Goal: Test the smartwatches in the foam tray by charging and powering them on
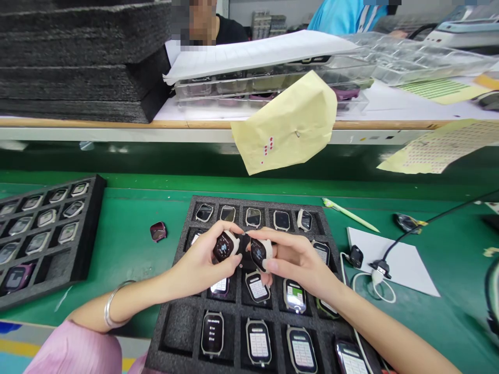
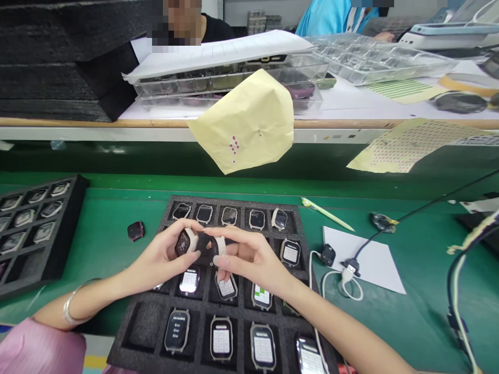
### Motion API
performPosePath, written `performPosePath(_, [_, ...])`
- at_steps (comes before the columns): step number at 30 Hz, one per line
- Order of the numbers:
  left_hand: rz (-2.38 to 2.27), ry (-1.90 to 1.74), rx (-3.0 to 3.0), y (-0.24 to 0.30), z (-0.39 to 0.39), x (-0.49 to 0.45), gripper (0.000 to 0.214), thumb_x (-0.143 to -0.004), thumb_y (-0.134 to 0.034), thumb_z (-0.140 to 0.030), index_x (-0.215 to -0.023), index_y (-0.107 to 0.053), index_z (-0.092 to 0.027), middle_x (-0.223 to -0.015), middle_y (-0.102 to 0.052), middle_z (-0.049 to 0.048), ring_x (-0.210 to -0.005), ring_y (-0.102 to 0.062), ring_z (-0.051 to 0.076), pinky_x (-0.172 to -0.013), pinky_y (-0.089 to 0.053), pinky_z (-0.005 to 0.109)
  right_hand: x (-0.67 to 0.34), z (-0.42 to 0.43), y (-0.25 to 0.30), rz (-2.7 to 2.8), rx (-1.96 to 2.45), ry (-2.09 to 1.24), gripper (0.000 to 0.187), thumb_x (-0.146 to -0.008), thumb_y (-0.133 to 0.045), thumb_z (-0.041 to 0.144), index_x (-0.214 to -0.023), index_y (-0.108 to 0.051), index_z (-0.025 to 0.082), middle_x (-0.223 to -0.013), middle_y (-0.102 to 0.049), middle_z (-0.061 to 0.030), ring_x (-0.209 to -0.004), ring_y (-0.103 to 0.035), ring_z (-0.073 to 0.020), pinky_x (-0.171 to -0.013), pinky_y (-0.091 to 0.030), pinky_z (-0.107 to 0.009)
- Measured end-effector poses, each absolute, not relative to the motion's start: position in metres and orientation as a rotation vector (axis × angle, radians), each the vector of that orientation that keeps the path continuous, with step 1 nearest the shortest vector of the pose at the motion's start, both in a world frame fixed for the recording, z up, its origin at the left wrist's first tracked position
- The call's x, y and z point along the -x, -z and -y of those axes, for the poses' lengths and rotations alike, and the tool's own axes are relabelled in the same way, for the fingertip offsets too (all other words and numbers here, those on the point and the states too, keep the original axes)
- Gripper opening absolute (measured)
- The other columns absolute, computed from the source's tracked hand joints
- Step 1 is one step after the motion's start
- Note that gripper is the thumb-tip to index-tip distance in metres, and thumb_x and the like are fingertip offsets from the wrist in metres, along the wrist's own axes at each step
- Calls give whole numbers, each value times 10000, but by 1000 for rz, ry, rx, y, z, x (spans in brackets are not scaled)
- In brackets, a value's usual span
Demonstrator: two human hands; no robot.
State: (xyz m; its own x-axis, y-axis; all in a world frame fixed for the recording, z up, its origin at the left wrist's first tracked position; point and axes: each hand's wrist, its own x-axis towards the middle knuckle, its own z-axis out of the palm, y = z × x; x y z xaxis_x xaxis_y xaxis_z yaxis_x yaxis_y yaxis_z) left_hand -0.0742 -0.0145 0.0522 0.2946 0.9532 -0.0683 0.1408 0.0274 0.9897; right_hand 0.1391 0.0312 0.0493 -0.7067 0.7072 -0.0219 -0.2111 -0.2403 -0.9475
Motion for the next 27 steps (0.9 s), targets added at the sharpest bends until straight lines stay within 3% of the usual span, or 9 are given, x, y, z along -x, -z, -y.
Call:
performPosePath(7, [-1103,-879,-1453,-52,14,75,276,-847,-553,-102,-1085,-502,-233,-806,-514,-44,-697,-459,108,-643,-389,207,-140,-32,-47,1460,635,-1959,342,-847,-726,234,-1186,-687,235,-1015,-642,-55,-578,-658,-95,-523,-549,-203])
performPosePath(13, [-1095,-949,-1434,-52,14,75,287,-859,-566,-126,-1110,-496,-246,-840,-528,-39,-735,-476,112,-683,-410,206,-142,-32,-48,1472,669,-1947,384,-840,-736,260,-1214,-668,207,-829,-645,-28,-559,-650,-122,-514,-545,-223])
performPosePath(22, [-1065,-990,-1415,-53,14,76,296,-885,-577,-186,-1156,-484,-262,-817,-513,-42,-742,-485,114,-704,-426,211,-141,-31,-52,1510,641,-1890,351,-840,-737,260,-1186,-685,237,-940,-617,-41,-567,-655,-106,-514,-548,-210])
performPosePath(27, [-1086,-980,-1479,-56,13,77,264,-857,-569,-117,-1080,-511,-246,-807,-511,-47,-702,-463,102,-642,-399,190,-142,-32,-54,1524,630,-1854,323,-847,-726,278,-1168,-702,249,-992,-575,-46,-556,-650,-97,-480,-538,-199])
